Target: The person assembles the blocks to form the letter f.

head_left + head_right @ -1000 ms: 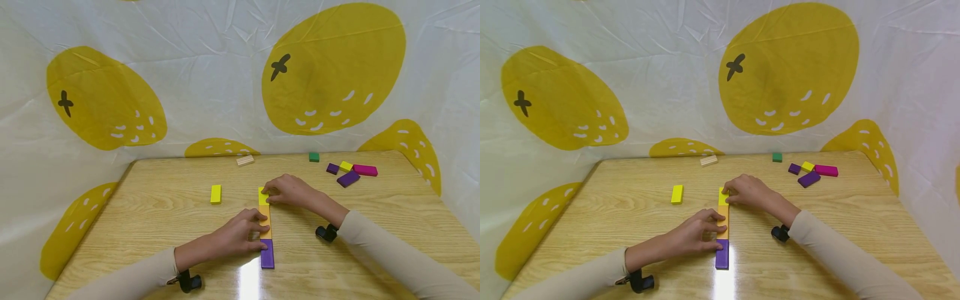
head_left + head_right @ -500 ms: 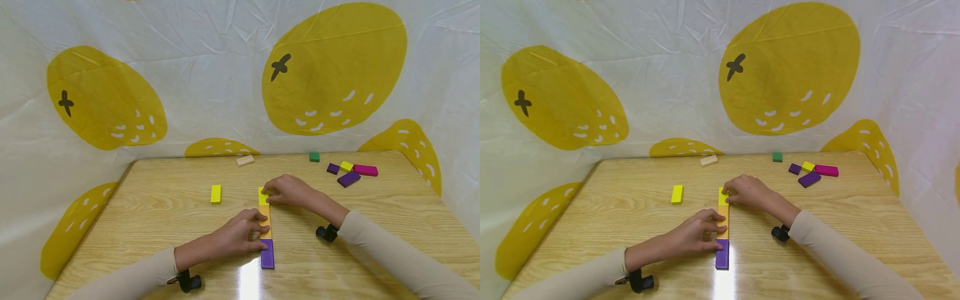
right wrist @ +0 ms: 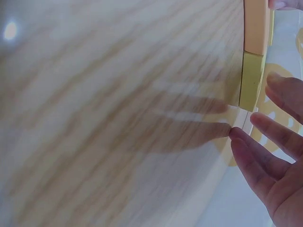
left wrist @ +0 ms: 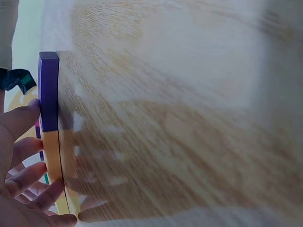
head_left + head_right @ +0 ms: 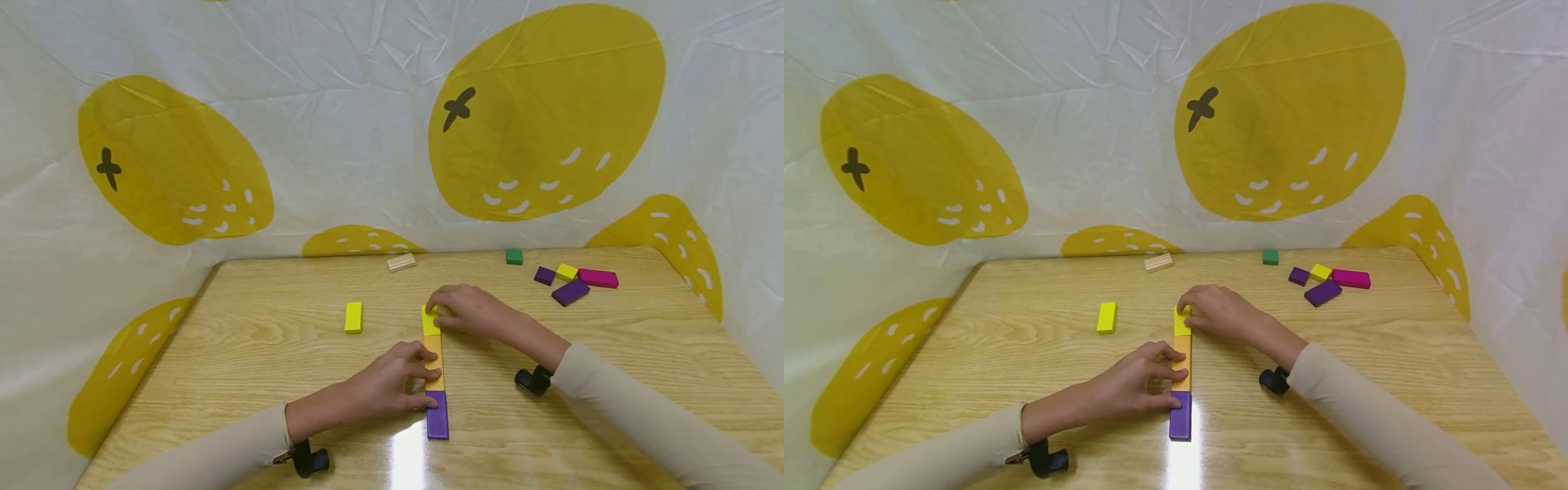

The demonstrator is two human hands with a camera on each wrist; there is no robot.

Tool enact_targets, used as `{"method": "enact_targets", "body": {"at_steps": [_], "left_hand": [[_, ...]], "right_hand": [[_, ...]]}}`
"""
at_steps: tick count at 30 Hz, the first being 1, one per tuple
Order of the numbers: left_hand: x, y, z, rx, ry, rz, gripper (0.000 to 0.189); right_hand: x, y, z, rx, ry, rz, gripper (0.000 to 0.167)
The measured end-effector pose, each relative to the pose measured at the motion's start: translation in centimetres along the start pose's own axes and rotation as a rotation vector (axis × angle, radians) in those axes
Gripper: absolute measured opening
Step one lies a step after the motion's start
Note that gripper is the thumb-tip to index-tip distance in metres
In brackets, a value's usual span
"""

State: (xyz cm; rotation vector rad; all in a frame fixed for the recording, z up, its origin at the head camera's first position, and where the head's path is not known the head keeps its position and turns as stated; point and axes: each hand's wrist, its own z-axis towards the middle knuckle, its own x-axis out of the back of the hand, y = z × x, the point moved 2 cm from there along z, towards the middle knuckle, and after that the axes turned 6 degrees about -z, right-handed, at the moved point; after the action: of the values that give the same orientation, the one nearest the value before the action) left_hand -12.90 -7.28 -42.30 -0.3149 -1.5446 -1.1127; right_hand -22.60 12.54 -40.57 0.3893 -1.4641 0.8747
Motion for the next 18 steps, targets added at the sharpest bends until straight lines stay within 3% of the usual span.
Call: {"method": "enact_targets", "body": {"at_steps": [18], "left_hand": [[0.17,0.03,0.0,-0.001,-0.011,-0.013,0.049]], "right_hand": [[0.39,-0.39,-0.15,-0.006,-0.008,-0.046,0.022]]}}
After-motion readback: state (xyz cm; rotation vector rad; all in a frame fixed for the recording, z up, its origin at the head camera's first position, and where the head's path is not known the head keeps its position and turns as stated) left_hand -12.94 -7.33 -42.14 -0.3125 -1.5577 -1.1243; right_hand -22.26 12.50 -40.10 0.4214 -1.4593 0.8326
